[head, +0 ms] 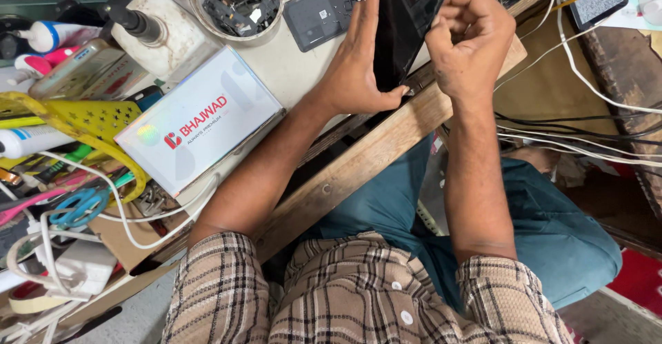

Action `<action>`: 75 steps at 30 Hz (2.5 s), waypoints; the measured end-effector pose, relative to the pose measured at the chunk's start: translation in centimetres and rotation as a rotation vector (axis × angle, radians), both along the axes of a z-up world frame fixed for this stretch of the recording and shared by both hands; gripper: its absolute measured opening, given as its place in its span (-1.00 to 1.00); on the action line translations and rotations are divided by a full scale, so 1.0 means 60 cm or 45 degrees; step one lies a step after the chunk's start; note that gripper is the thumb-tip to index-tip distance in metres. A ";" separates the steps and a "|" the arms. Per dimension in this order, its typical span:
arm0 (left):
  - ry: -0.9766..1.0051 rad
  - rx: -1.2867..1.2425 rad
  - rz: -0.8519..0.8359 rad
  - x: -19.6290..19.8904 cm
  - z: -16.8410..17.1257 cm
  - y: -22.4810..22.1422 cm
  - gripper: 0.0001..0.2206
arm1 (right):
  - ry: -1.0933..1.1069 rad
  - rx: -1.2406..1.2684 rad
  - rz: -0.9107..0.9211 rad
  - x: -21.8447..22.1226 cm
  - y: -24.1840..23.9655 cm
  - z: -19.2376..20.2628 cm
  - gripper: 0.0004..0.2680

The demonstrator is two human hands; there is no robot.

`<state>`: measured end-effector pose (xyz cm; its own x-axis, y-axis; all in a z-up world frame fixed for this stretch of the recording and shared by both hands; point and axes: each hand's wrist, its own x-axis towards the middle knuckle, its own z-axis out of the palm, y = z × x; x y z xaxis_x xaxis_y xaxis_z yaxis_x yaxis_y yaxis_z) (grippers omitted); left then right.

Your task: The person uses a screwdriver to remove screws from the back of a smartphone, then separates the back cover to reveal the internal components. The person continues to manipulate the phone's internal parts and battery.

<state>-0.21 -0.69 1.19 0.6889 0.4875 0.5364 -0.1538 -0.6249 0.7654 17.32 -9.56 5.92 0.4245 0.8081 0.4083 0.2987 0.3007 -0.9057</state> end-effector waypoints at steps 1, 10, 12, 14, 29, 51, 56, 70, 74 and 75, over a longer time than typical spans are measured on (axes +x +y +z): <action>0.009 -0.013 -0.001 0.001 0.001 0.002 0.28 | 0.013 0.011 -0.009 0.001 0.004 0.006 -0.85; 0.032 0.033 -0.021 0.000 0.005 0.002 0.29 | 0.021 0.082 0.044 0.027 0.007 -0.013 -0.90; 0.006 0.017 -0.041 -0.001 0.009 -0.001 0.28 | -0.025 0.076 0.043 0.038 0.001 -0.020 -0.90; -0.022 0.042 -0.039 -0.003 0.013 0.000 0.29 | -0.027 0.037 0.043 0.047 0.001 -0.023 -0.90; 0.207 -0.032 -0.052 -0.003 0.002 0.002 0.26 | -0.034 -0.018 0.219 0.060 -0.035 -0.002 -0.86; 0.207 0.354 -0.016 -0.019 0.026 0.000 0.25 | -0.327 -0.595 0.553 0.095 -0.025 0.117 -0.72; 0.183 0.351 -0.024 -0.023 0.035 -0.001 0.24 | -0.447 -0.673 0.476 0.081 -0.016 0.121 -0.83; -0.286 -0.220 0.128 0.016 -0.037 0.032 0.28 | 0.023 -0.317 0.403 0.037 0.002 0.021 -0.83; -0.495 -0.895 -0.157 0.019 -0.069 0.035 0.20 | 0.000 -0.200 0.354 -0.031 -0.031 -0.052 -0.71; -0.509 -0.868 -0.155 0.019 -0.075 0.032 0.20 | -0.074 -0.173 0.298 -0.042 -0.037 -0.064 -0.71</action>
